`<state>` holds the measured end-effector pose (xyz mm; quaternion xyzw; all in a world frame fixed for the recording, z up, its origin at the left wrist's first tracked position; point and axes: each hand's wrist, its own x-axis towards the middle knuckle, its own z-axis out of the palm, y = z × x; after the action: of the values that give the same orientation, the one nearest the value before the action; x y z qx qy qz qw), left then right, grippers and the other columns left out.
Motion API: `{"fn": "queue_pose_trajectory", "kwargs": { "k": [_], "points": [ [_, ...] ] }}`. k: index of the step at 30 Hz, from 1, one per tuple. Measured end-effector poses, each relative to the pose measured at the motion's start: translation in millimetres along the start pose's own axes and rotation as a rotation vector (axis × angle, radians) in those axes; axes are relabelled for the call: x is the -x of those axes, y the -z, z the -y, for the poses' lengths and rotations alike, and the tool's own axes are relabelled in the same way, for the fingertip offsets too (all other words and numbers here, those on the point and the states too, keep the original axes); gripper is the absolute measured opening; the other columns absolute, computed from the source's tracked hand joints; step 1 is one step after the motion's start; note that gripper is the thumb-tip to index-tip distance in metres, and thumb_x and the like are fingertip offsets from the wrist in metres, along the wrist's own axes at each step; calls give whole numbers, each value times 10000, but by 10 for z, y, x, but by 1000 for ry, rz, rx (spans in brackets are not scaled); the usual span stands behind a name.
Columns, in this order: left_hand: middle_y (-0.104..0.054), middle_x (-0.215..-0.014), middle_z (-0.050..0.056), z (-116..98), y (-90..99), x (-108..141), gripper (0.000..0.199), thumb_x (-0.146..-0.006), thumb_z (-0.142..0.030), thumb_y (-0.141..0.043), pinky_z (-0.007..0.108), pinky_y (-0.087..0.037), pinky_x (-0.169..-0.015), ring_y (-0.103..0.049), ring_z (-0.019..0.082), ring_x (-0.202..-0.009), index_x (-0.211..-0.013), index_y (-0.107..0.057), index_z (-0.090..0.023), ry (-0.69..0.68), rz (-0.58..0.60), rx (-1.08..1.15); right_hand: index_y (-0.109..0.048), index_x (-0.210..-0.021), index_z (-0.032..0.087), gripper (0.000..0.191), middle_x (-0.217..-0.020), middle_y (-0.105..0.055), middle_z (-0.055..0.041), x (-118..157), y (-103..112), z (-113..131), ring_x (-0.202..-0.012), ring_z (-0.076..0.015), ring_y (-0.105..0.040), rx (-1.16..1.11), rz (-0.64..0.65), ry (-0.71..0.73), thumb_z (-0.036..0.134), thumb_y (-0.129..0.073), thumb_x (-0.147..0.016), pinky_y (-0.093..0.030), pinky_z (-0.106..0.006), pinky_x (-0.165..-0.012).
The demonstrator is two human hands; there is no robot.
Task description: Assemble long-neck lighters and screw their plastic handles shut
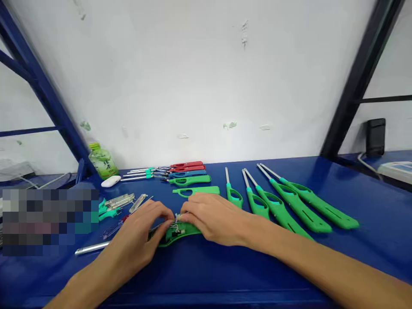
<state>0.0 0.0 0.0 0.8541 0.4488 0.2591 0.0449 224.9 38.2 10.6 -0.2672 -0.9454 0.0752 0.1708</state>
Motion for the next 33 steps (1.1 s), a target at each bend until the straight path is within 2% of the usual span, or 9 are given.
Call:
{"fn": "queue_pose_trajectory", "kwargs": {
  "k": [6, 11, 15, 20, 24, 33],
  "points": [
    [-715, -1018, 19, 71, 174, -8, 186, -1044, -241, -489, 430, -424, -952, -611, 242, -984, -1026, -674, -234, 38, 16, 2, -706, -1038, 181, 388, -942, -701, -62, -8, 64, 23, -894, -225, -627, 44, -57, -60, 362, -375, -1126, -435, -346, -810],
    [-738, -1072, 8, 143, 396, 23, 225, -1030, -306, -501, 419, -456, -934, -640, 247, -1020, -1096, -713, -275, 124, 76, -34, -707, -1172, 206, 326, -1035, -737, -55, -12, 88, 12, -971, -224, -659, -9, -60, -59, 404, -456, -1109, -447, -346, -839],
    [-744, -1100, -7, 203, 438, 93, 198, -1020, -342, -546, 404, -440, -999, -656, 235, -1061, -1102, -720, -296, 139, 116, -41, -728, -1073, 213, 295, -989, -748, -33, -8, 114, -3, -938, -204, -664, -45, -53, -42, 412, -512, -1091, -442, -327, -823],
    [-740, -1121, -3, 255, 435, 136, 195, -974, -367, -627, 367, -465, -946, -652, 244, -1078, -1128, -736, -313, 192, 205, -51, -745, -1031, 206, 291, -946, -737, -35, -7, 131, -3, -898, -201, -647, -20, -51, -23, 398, -533, -1084, -429, -320, -794],
    [-745, -1046, -20, 257, 447, 95, 166, -968, -309, -599, 348, -463, -886, -656, 231, -1009, -1014, -757, -323, 190, 272, -54, -747, -1030, 207, 284, -939, -732, -35, -8, 124, -21, -894, -202, -645, 6, -44, -23, 397, -543, -1080, -427, -321, -792],
    [-747, -966, 17, 130, 452, 23, 142, -922, -291, -598, 357, -444, -804, -657, 250, -931, -909, -739, -278, 287, 301, -110, -740, -1033, 208, 298, -940, -734, -34, -10, 95, -19, -903, -206, -655, 27, -30, -33, 407, -525, -1086, -430, -326, -790]
  ]
}}
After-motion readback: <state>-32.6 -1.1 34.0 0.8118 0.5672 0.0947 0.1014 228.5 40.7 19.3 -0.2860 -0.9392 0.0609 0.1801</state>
